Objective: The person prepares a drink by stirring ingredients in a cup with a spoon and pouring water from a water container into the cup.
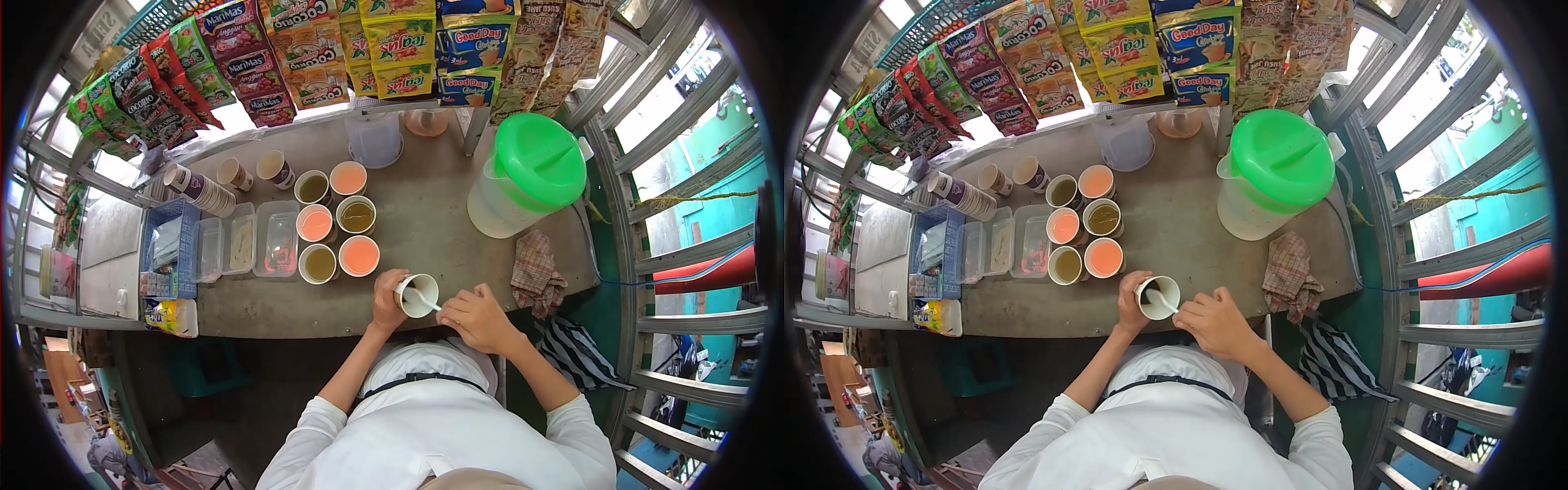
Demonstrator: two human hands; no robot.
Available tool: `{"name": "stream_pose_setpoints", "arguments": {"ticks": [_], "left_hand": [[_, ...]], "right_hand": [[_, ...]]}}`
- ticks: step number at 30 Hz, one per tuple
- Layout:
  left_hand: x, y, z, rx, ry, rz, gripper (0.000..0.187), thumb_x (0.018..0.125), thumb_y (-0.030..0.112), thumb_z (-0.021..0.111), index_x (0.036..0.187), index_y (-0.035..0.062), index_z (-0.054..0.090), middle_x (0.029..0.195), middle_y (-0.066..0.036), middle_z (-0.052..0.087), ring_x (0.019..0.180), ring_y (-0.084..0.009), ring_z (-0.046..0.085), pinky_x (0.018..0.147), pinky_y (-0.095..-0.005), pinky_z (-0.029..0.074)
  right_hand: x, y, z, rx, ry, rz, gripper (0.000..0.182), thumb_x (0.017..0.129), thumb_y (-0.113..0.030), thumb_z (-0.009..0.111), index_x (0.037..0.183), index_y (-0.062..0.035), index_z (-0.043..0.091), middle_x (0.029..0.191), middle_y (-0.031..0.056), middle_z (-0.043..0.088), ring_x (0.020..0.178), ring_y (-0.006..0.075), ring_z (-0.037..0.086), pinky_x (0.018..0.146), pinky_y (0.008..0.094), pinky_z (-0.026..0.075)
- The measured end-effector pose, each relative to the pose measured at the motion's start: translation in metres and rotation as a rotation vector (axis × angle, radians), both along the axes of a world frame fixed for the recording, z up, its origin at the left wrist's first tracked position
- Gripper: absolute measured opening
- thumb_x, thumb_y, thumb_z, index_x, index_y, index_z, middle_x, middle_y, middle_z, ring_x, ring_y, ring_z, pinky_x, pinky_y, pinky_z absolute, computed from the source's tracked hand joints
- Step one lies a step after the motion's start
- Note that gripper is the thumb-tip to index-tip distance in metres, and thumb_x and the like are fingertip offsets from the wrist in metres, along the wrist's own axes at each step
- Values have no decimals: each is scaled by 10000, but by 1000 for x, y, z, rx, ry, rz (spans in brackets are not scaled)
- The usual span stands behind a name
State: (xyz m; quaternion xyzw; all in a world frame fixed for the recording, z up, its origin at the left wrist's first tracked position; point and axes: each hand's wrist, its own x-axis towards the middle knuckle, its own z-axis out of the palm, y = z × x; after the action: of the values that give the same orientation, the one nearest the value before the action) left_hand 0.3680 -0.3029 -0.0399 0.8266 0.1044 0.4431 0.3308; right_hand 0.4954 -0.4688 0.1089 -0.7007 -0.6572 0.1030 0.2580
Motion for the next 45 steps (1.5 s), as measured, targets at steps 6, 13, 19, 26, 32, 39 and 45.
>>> {"name": "stream_pose_setpoints", "arguments": {"ticks": [6, 13, 19, 26, 32, 39, 45], "left_hand": [[-1, -1, 5, 46, 44, -28, 610, 635, 42, 816, 1135, 58, 468, 1064, -154, 639, 956, -339, 630, 847, -431, 481], [-4, 0, 5, 55, 62, -57, 617, 620, 52, 821, 1132, 57, 476, 1067, -150, 637, 949, -343, 628, 839, -433, 480], [-3, 0, 7, 57, 67, -47, 604, 617, 40, 813, 1127, 56, 489, 1072, -145, 636, 954, -347, 625, 838, -433, 479], [-3, -2, 5, 29, 53, -59, 595, 637, 52, 794, 1148, 58, 488, 1080, -142, 638, 974, -341, 625, 860, -451, 462], [-5, -3, 1, 25, 71, -51, 584, 640, 47, 789, 1143, 55, 492, 1084, -144, 642, 978, -343, 625, 863, -451, 464], [-4, -5, 0, -5, 62, -54, 556, 658, 19, 763, 1142, 51, 491, 1077, -154, 644, 966, -353, 625, 856, -458, 470], [-4, -6, -3, -6, 48, -62, 571, 652, 21, 771, 1147, 53, 488, 1071, -155, 643, 960, -352, 626, 854, -458, 469]], "right_hand": [[0, 4, -16, -47, 129, -27, 121, 926, -220, 533, 884, -147, 619, 815, -11, 561, 782, 185, 510, 736, 361, 324], [-4, 1, -25, -38, 339, -81, 217, 973, -239, 485, 887, -116, 642, 835, 8, 596, 806, 195, 528, 752, 354, 325], [-5, 0, -26, -24, 370, -130, 231, 972, -244, 491, 895, -93, 647, 843, 19, 611, 824, 200, 540, 764, 357, 330], [-5, 0, -23, -24, 367, -150, 222, 974, -240, 495, 898, -100, 649, 837, 18, 608, 820, 200, 543, 768, 351, 328], [-7, 0, -25, -32, 360, -159, 224, 976, -243, 494, 897, -101, 648, 833, 17, 606, 818, 197, 542, 768, 348, 324], [-9, 0, -26, -55, 330, -164, 232, 982, -235, 477, 891, -96, 639, 857, 19, 614, 846, 198, 547, 799, 342, 326], [-9, 1, -25, -74, 334, -181, 237, 985, -235, 471, 885, -96, 635, 859, 27, 614, 856, 200, 549, 810, 341, 324]]}}
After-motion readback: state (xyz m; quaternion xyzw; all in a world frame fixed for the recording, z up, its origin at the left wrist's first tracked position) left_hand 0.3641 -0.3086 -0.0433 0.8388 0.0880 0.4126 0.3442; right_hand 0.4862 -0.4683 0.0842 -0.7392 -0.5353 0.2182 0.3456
